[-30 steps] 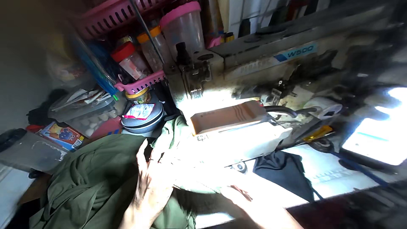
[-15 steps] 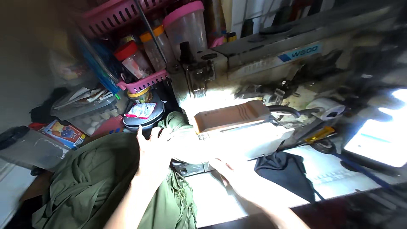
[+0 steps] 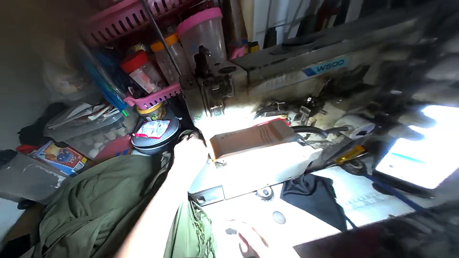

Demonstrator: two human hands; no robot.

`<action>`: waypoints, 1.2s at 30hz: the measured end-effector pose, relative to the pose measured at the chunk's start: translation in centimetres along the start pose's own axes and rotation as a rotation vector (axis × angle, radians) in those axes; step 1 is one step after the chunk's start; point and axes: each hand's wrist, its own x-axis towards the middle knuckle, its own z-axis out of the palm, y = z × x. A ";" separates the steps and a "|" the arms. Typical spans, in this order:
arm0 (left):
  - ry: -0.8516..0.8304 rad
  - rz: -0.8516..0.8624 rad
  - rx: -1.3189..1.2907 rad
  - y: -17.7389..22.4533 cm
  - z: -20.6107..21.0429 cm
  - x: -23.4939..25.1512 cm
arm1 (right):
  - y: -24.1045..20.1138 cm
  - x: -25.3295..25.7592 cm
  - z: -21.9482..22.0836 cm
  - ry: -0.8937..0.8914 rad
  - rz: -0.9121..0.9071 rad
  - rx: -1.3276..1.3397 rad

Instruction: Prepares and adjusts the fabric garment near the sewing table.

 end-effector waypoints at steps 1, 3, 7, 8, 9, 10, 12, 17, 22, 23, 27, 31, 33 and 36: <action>0.011 -0.064 -0.074 0.5 -0.3 0.7 | -0.1 0.2 -0.1 0.014 0.005 -0.042; 0.109 -0.136 -0.144 0.4 0.8 2.1 | 0.2 0.3 -0.2 0.073 0.026 -0.138; 0.135 -0.245 -0.008 -3.5 3.3 5.8 | 0.2 -0.4 -1.4 0.151 0.020 -0.239; 0.090 -0.248 -0.017 -4.1 2.8 5.4 | 0.3 -0.7 -2.0 0.161 -0.005 -0.242; 0.072 -0.221 -0.059 -4.6 2.0 4.5 | 0.4 -0.9 -2.8 0.165 -0.042 -0.249; 0.052 -0.166 -0.152 -5.2 0.7 3.0 | 0.3 -1.0 -3.7 0.168 -0.069 -0.277; -0.065 0.008 -0.376 -6.1 -2.5 -0.7 | -0.4 -1.2 -5.2 0.239 -0.103 -0.433; 0.005 0.260 -0.753 -6.9 -4.0 -10.2 | -2.7 2.3 -4.8 0.568 -0.441 -0.904; 0.213 0.458 -0.855 -3.7 -2.2 -14.9 | -6.1 8.0 -1.0 0.512 -0.585 -1.060; 0.180 0.494 -0.858 -3.1 -1.9 -15.2 | -6.7 8.6 -0.6 0.439 -0.532 -1.015; -0.015 0.600 -0.739 -3.2 -1.3 -15.3 | -6.6 8.9 -1.2 0.382 -0.487 -0.849; 0.375 0.396 -0.583 -3.3 -0.6 -14.7 | -3.5 6.3 -3.3 0.447 -0.408 -0.292; 0.608 0.287 -0.388 -2.7 -0.1 -12.9 | -2.4 4.4 -2.7 0.477 -0.294 -0.174; 0.572 0.196 -0.192 -2.3 0.0 -10.1 | -0.6 2.4 -0.8 0.422 -0.129 -0.254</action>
